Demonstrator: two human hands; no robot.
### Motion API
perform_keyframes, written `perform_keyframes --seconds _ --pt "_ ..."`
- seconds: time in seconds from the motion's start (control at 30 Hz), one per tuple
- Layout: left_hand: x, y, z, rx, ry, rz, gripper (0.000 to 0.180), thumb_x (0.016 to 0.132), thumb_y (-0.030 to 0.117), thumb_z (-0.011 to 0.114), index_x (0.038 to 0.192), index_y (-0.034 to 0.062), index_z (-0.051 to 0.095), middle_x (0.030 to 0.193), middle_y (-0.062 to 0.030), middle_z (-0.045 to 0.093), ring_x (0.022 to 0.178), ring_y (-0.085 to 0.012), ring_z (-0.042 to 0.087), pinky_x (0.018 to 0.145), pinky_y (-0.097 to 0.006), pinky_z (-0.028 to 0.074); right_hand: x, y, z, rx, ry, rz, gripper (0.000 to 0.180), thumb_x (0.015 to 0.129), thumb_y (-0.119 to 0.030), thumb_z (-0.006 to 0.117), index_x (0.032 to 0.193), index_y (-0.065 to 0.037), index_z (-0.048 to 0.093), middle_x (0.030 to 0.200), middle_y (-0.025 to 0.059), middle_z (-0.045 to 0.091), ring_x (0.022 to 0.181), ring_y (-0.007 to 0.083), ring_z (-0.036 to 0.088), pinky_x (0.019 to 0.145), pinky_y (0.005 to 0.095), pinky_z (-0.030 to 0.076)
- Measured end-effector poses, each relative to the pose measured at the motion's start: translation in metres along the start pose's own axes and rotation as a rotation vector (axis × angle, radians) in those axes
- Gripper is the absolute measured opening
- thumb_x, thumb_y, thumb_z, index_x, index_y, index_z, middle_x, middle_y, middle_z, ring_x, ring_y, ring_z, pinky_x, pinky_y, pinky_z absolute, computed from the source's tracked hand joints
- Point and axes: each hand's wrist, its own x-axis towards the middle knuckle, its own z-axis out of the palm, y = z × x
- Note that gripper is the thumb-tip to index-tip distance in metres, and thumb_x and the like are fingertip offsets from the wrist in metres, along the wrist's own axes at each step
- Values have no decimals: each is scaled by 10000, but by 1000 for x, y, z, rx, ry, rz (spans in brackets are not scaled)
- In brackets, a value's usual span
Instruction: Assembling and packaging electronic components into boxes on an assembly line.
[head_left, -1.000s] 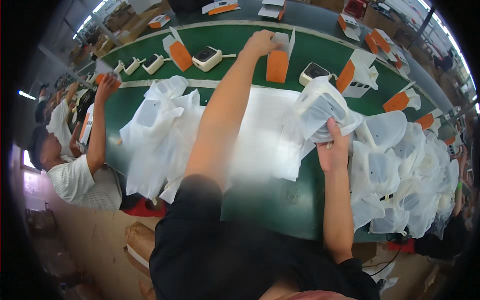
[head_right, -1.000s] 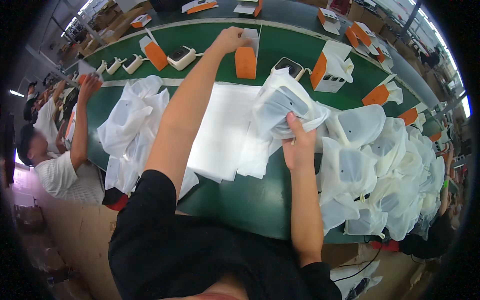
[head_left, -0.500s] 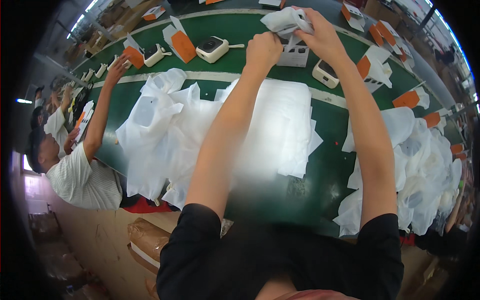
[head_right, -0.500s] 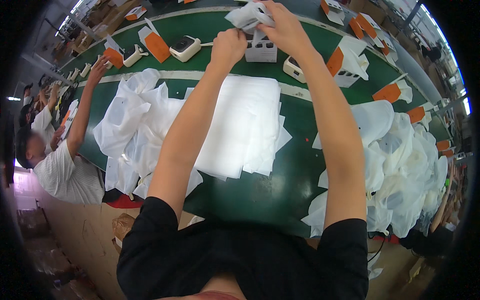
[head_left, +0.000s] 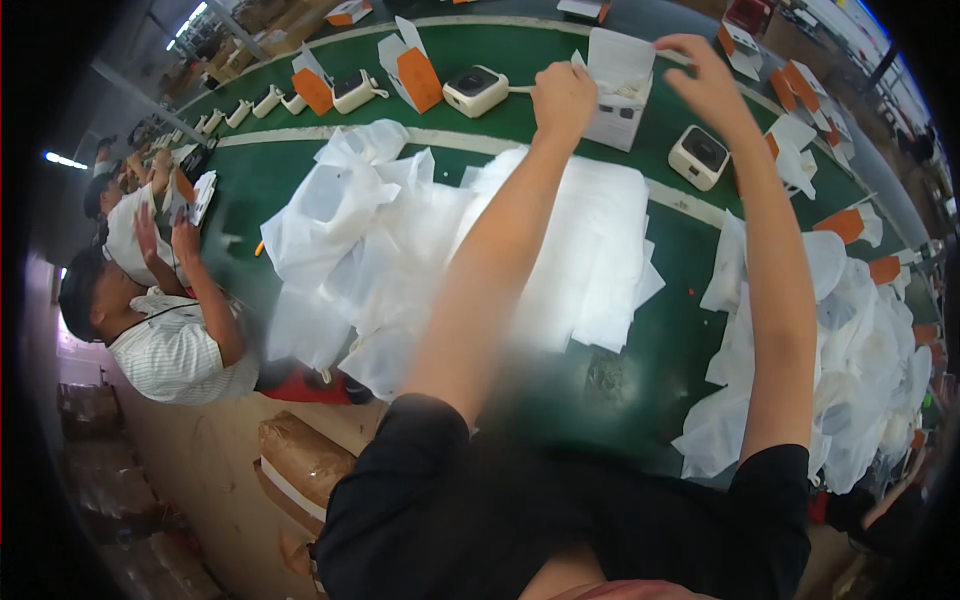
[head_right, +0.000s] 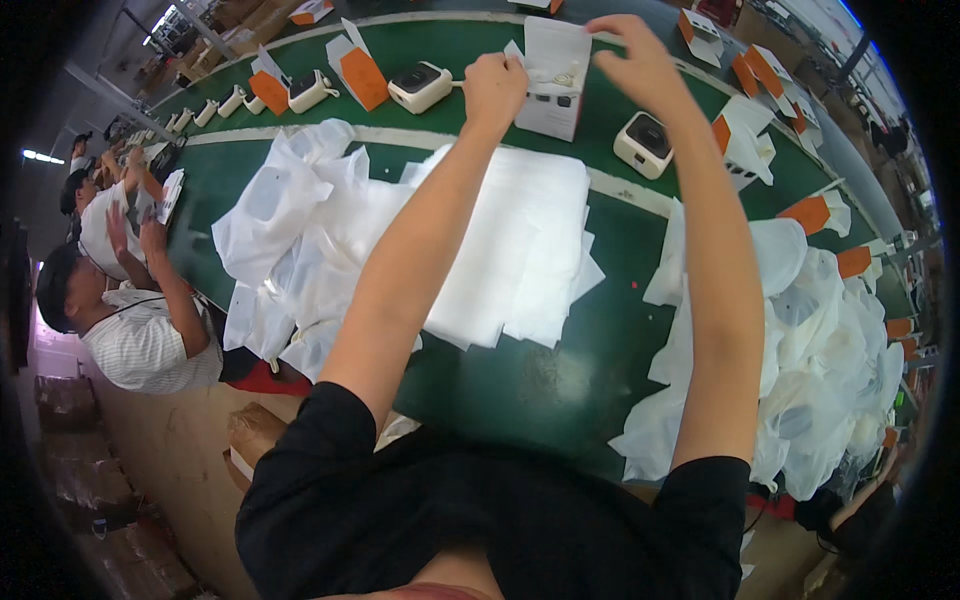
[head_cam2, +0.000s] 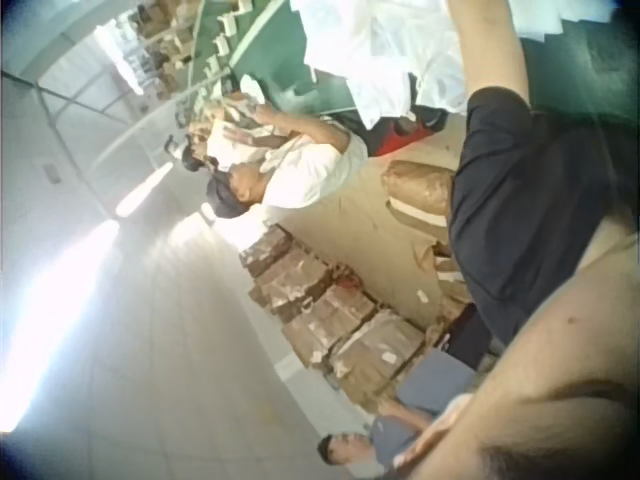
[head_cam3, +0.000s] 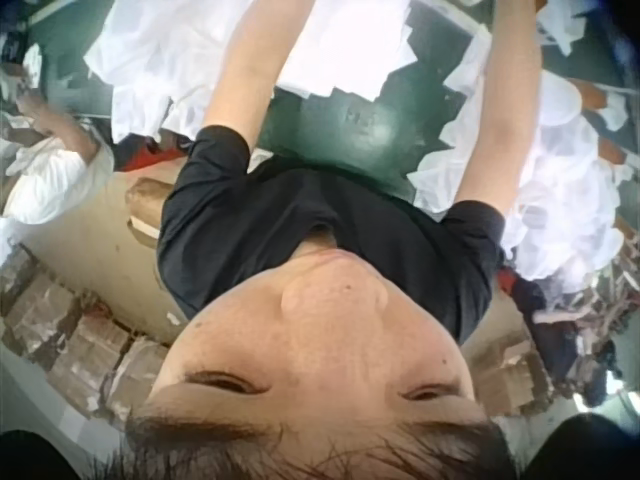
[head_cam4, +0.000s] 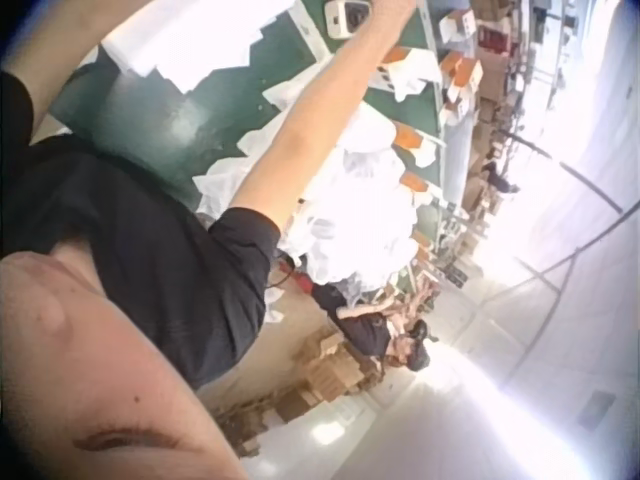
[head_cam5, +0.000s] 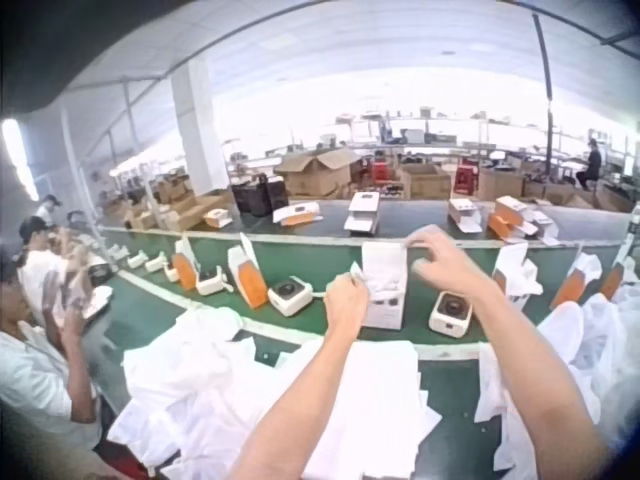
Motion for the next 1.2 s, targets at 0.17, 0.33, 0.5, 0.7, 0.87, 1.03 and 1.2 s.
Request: perform_keyframes --seconds 0.17,0.33,0.5,0.7,0.87,1.03,1.2 --pt "0 -15 -48 60 -187 -155 467 936 339 528 1062 -67 721 1001 -291 714 1017 -491 663 951 -497 513 -21 -17 9 -333 -814 470 905 685 -187 767 1520 -130 422 1446 178 549 1272 309 575 1063 389 462" --pt "-93 64 -122 -127 -167 20 303 889 246 616 1062 3 671 989 -203 725 924 -363 695 846 -413 537 -43 52 -28 -111 -785 803 1116 619 -315 910 1517 39 350 1338 258 611 1145 317 656 964 389 528" --pt "-219 23 -155 110 -243 16 185 874 217 703 961 66 641 916 -100 657 843 -301 658 721 -422 529 -47 33 -1 -9 -613 582 962 575 -259 945 1362 36 475 1172 207 681 1039 300 670 898 372 523" --pt "-242 -7 -136 271 -311 137 123 935 181 640 935 60 622 903 -118 635 813 -328 630 698 -457 512 -84 -20 -41 81 -158 356 731 709 -293 892 1302 -65 532 1112 129 690 1015 209 657 874 347 523" --pt "-239 -8 -140 43 -131 72 152 982 159 579 958 18 631 899 -144 663 792 -307 639 703 -414 507 -143 -180 -75 897 227 598 596 857 -386 795 1292 -24 606 1141 81 700 1025 152 675 865 298 537" --pt "-244 -1 -142 -276 -119 121 248 1049 206 538 995 -19 627 843 -82 648 720 -168 580 674 -308 474 -220 -244 12 1709 299 778 513 854 -214 812 1258 6 586 1169 94 680 1047 180 670 924 321 548" --pt "-240 8 -152 -797 -293 -128 229 1068 207 520 991 4 592 825 -12 568 791 -91 504 712 -268 441 -212 -260 42 1405 127 789 758 725 -141 906 1328 22 477 1181 123 630 1041 196 652 933 326 542"
